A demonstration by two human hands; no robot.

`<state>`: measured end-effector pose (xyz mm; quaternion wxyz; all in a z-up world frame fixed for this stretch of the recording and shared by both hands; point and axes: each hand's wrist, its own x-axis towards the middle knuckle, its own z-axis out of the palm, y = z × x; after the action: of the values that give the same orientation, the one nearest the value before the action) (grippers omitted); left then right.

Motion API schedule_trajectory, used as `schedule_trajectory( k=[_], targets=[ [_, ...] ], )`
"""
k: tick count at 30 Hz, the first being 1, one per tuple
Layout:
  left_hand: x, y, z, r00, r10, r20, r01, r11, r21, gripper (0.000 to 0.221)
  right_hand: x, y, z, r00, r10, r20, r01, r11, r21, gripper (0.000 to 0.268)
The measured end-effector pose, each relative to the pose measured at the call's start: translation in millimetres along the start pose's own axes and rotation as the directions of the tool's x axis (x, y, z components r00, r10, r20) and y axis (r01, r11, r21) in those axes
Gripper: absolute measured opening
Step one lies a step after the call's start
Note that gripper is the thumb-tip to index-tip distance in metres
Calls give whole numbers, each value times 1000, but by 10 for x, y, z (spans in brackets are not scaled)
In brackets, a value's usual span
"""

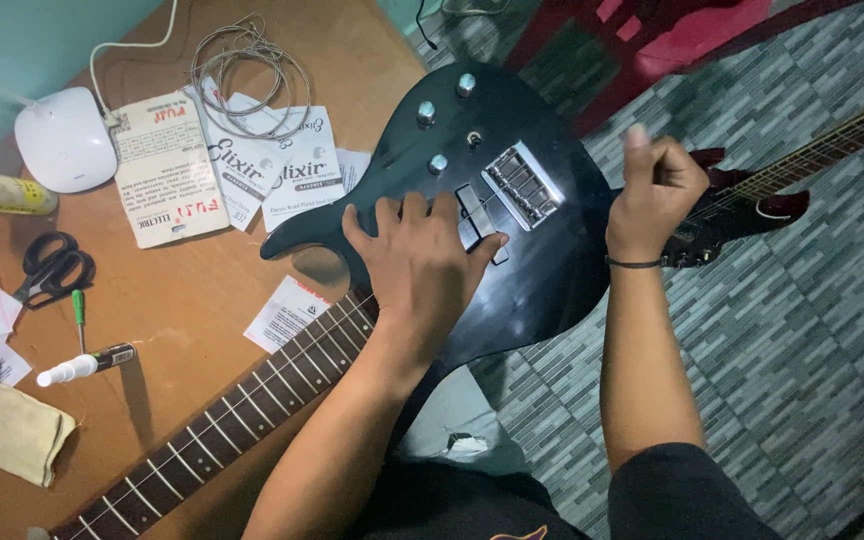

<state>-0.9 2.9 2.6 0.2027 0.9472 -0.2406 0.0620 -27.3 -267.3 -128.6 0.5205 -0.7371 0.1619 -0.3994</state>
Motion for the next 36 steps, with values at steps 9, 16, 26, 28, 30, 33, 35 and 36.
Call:
schedule_trajectory(
  k=[9, 16, 26, 28, 30, 33, 35, 36],
  targets=[
    [8, 10, -8, 1000, -13, 14, 13, 1000, 2, 54, -17, -4, -1, 996, -2, 86, 1, 1000, 15, 77],
    [-223, -105, -96, 999, -46, 27, 42, 993, 112, 64, 25, -343, 59, 995, -96, 40, 99, 993, -63, 57],
    [-1162, -725, -692, 964, -248, 97, 231, 960, 160, 72, -496, -1224, 549, 601, -350, 718, 637, 753, -166, 11],
    [-1372, -812, -718, 956, -287, 52, 279, 951, 131, 70, -635, -1389, 664, 510, -362, 780, 669, 737, -95, 12],
    [-1596, -917, -725, 964, -251, -92, 264, 946, 186, 70, -746, -1593, 776, 444, -325, 835, 602, 799, -9, 17],
    [-1814, -936, -985, 925, -377, -39, 378, 925, 24, 71, -892, -1792, 956, 301, -322, 898, 535, 836, 120, 24],
    [-1959, -1009, -1109, 898, -431, -85, 432, 902, 2, 69, -1028, -1953, 1095, 212, -334, 918, 564, 809, 164, 21],
    [-2052, -1065, -1181, 884, -454, -111, 455, 890, -25, 67, -1120, -2040, 1182, 155, -325, 933, 590, 788, 176, 30]
  ],
)
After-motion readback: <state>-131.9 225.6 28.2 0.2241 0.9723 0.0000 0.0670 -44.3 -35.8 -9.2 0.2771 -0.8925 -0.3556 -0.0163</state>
